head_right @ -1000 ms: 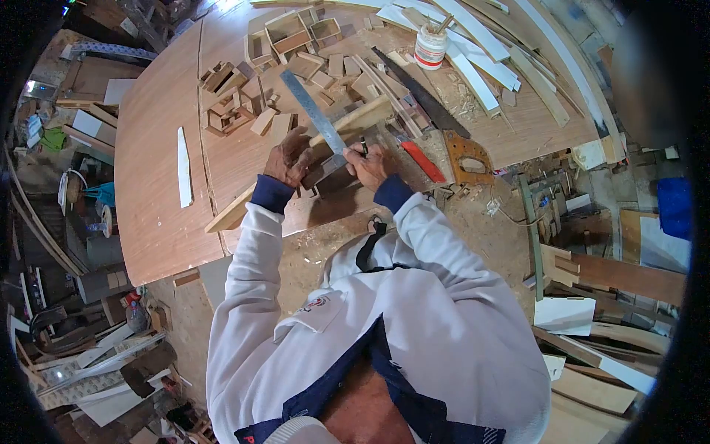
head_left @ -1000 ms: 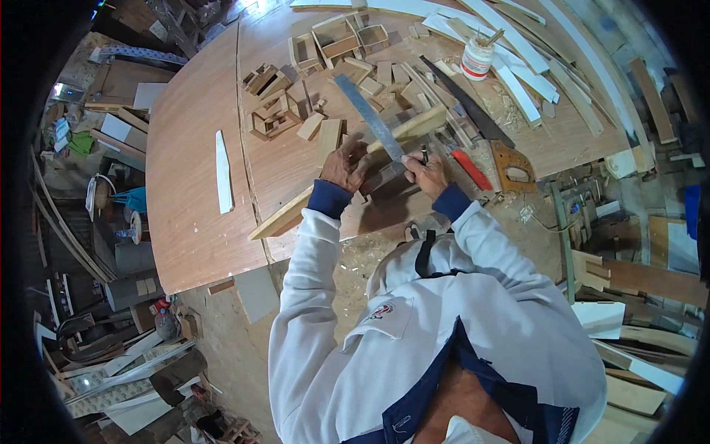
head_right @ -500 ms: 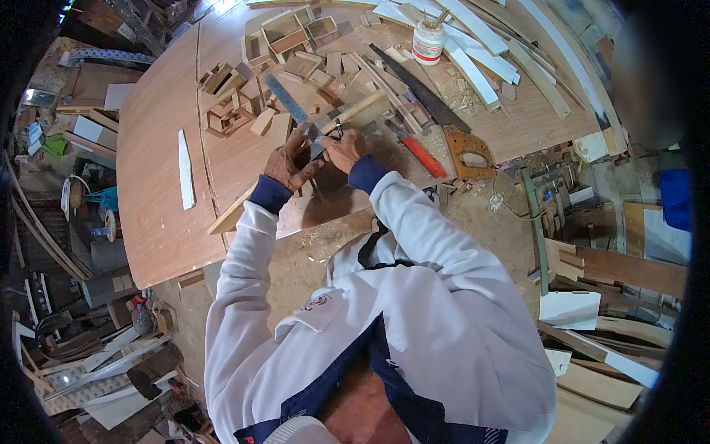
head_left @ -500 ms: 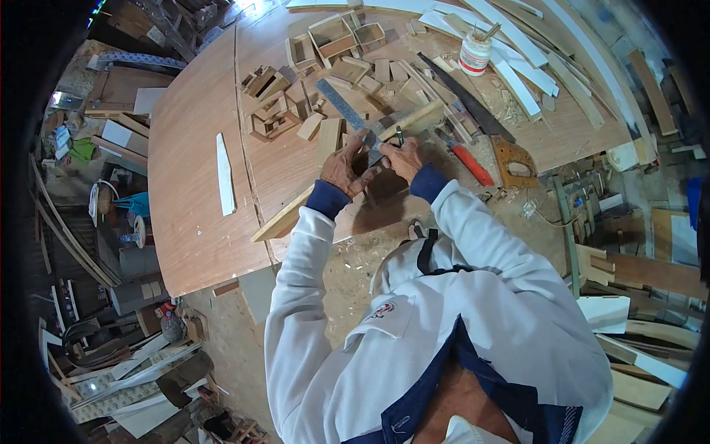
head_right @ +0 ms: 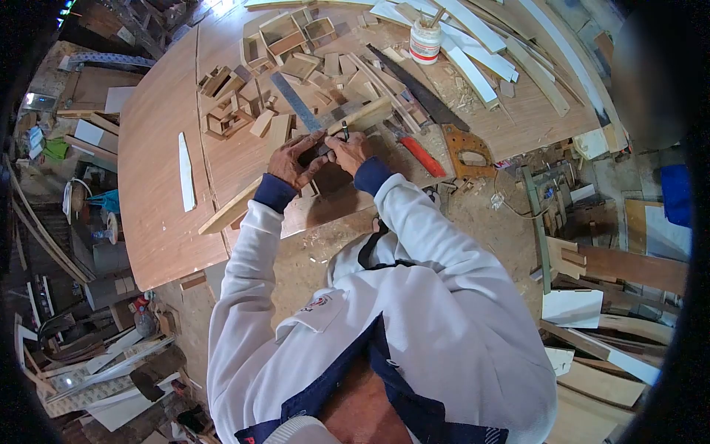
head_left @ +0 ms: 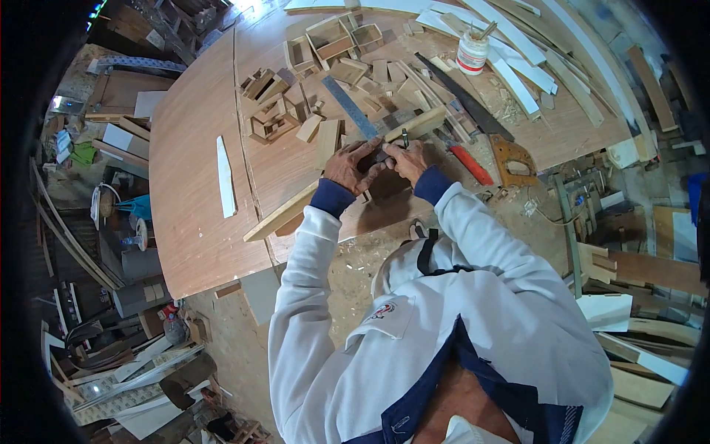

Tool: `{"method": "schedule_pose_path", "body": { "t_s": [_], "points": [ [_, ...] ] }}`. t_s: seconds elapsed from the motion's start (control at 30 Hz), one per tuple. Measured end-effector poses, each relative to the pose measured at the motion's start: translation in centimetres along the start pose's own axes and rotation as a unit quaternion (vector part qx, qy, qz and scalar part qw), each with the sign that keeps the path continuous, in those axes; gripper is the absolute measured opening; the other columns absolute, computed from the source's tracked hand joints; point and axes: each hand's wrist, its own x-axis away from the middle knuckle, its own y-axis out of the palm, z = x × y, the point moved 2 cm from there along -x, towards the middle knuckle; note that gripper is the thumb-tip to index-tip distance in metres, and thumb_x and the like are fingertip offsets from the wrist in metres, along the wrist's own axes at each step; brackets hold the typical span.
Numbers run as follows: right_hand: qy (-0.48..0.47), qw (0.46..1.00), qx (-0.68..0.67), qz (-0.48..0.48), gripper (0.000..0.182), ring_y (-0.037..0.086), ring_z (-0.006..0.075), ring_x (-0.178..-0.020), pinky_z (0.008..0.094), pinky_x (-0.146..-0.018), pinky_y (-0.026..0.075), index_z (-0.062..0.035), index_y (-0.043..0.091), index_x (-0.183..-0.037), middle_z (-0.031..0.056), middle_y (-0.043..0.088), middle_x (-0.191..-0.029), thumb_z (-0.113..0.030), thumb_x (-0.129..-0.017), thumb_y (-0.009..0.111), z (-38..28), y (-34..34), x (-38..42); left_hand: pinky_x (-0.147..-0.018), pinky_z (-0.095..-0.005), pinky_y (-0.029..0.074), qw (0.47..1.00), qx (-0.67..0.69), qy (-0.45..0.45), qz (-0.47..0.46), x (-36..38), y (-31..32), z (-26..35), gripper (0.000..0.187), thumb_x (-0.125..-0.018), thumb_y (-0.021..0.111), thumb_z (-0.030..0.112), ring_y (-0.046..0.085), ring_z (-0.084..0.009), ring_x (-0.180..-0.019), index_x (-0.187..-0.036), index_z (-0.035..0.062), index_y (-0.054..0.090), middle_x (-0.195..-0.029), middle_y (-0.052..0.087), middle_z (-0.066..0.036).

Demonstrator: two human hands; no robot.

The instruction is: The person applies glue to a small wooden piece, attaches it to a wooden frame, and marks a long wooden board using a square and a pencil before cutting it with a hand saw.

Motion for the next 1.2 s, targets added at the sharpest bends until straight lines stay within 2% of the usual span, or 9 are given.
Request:
{"method": "schedule_pose_path", "body": {
  "t_s": [0.3, 0.37, 0.4, 0.47, 0.5, 0.57, 0.9, 0.97, 1.2],
  "points": [
    [0.038, 0.994, -0.1, -0.005, 0.033, 0.035, 0.0072, -0.04, 0.0238, -0.038, 0.025, -0.0069, 0.056, -0.063, -0.0021, 0.047, -0.053, -0.031, -0.085, 0.059, -2.1, -0.1, 1.7, -0.09, -0.0416, 0.047, 0.999, -0.009, 0.024, 0.036, -0.2, 0.6, 0.0, 0.054, -0.075, 0.067, 0.022, 0.058, -0.0378, -0.103, -0.126, 0.0094, 0.055, -0.114, 0.061, -0.019],
    [0.035, 0.998, -0.047, 0.004, 0.037, 0.049, 0.0143, -0.046, 0.0283, -0.047, 0.04, -0.0065, 0.057, -0.058, 0.0036, 0.057, -0.055, -0.032, -0.085, 0.058, -1.4, -0.3, 1.2, -0.09, -0.0416, 0.047, 0.999, 0.003, 0.022, 0.032, -0.2, 0.7, -0.1, 0.054, -0.074, 0.068, 0.021, 0.058, -0.0377, -0.103, -0.125, 0.0093, 0.056, -0.113, 0.061, -0.02],
    [0.036, 0.998, -0.048, 0.005, 0.037, 0.049, 0.0143, -0.046, 0.0283, -0.047, 0.04, -0.0065, 0.057, -0.058, 0.0036, 0.057, -0.055, -0.032, -0.085, 0.058, -0.8, -0.1, 1.0, -0.09, -0.0415, 0.047, 1.0, 0.013, 0.01, 0.026, -0.2, 0.6, -0.1, 0.055, -0.074, 0.068, 0.022, 0.058, -0.0375, -0.103, -0.126, 0.0091, 0.055, -0.112, 0.062, -0.019],
    [-0.026, 0.999, -0.029, 0.033, 0.034, 0.037, 0.007, -0.041, 0.0237, -0.038, 0.026, -0.0072, 0.056, -0.06, -0.0017, 0.049, -0.053, -0.028, -0.086, 0.059, 0.1, 0.2, 0.4, -0.091, -0.0415, 0.047, 1.0, 0.023, -0.003, 0.019, -0.3, 0.7, -0.2, 0.056, -0.073, 0.069, 0.022, 0.058, -0.0372, -0.103, -0.126, 0.0088, 0.055, -0.111, 0.062, -0.019],
    [-0.025, 0.999, -0.03, 0.033, 0.034, 0.037, 0.007, -0.041, 0.0237, -0.038, 0.026, -0.0072, 0.056, -0.06, -0.0017, 0.049, -0.053, -0.028, -0.086, 0.059, -0.4, 0.2, 0.7, -0.089, -0.0402, 0.048, 0.999, 0.012, 0.012, 0.028, -0.3, 0.8, -0.4, 0.055, -0.074, 0.07, 0.022, 0.06, -0.037, -0.102, -0.125, 0.007, 0.056, -0.111, 0.063, -0.02],
    [-0.017, 0.999, -0.048, 0.015, 0.036, 0.053, 0.0138, -0.052, 0.0254, -0.053, 0.042, -0.0052, 0.057, -0.059, 0.0031, 0.058, -0.057, -0.028, -0.087, 0.056, -1.8, 0.1, 1.6, -0.088, -0.039, 0.049, 0.999, 0.001, 0.027, 0.036, -0.4, 0.7, -0.4, 0.054, -0.075, 0.071, 0.022, 0.062, -0.0367, -0.101, -0.125, 0.0051, 0.056, -0.111, 0.063, -0.021],
    [-0.025, 0.995, -0.096, 0.022, 0.03, 0.054, 0.0136, -0.051, 0.0257, -0.052, 0.043, -0.0019, 0.06, -0.068, 0.003, 0.058, -0.057, -0.025, -0.087, 0.056, -2.1, -0.3, 1.9, -0.087, -0.0382, 0.05, 1.0, 0.012, -0.001, 0.015, -0.6, 0.5, -0.1, 0.061, -0.075, 0.072, 0.024, 0.063, -0.0348, -0.099, -0.129, 0.0053, 0.051, -0.11, 0.063, -0.02],
    [-0.041, 0.998, -0.043, 0.024, 0.029, 0.054, 0.014, -0.051, 0.0268, -0.051, 0.042, -0.001, 0.06, -0.068, 0.0044, 0.058, -0.057, -0.023, -0.087, 0.057, -1.3, -0.5, 1.3, -0.086, -0.0381, 0.05, 1.0, 0.024, -0.011, 0.007, -0.6, 0.5, -0.1, 0.06, -0.076, 0.072, 0.025, 0.063, -0.0345, -0.099, -0.129, 0.0056, 0.052, -0.11, 0.063, -0.02],
    [-0.033, 0.997, -0.073, 0.021, 0.028, 0.055, 0.0136, -0.052, 0.0281, -0.052, 0.042, -0.0014, 0.06, -0.066, 0.0053, 0.06, -0.059, -0.02, -0.087, 0.058, -2.2, -0.5, 1.8, -0.088, -0.0375, 0.05, 0.999, 0.039, 0.013, 0.017, -0.7, 0.4, 0.0, 0.052, -0.077, 0.072, 0.024, 0.062, -0.0352, -0.102, -0.123, 0.0047, 0.059, -0.113, 0.062, -0.02]
  ]
}}
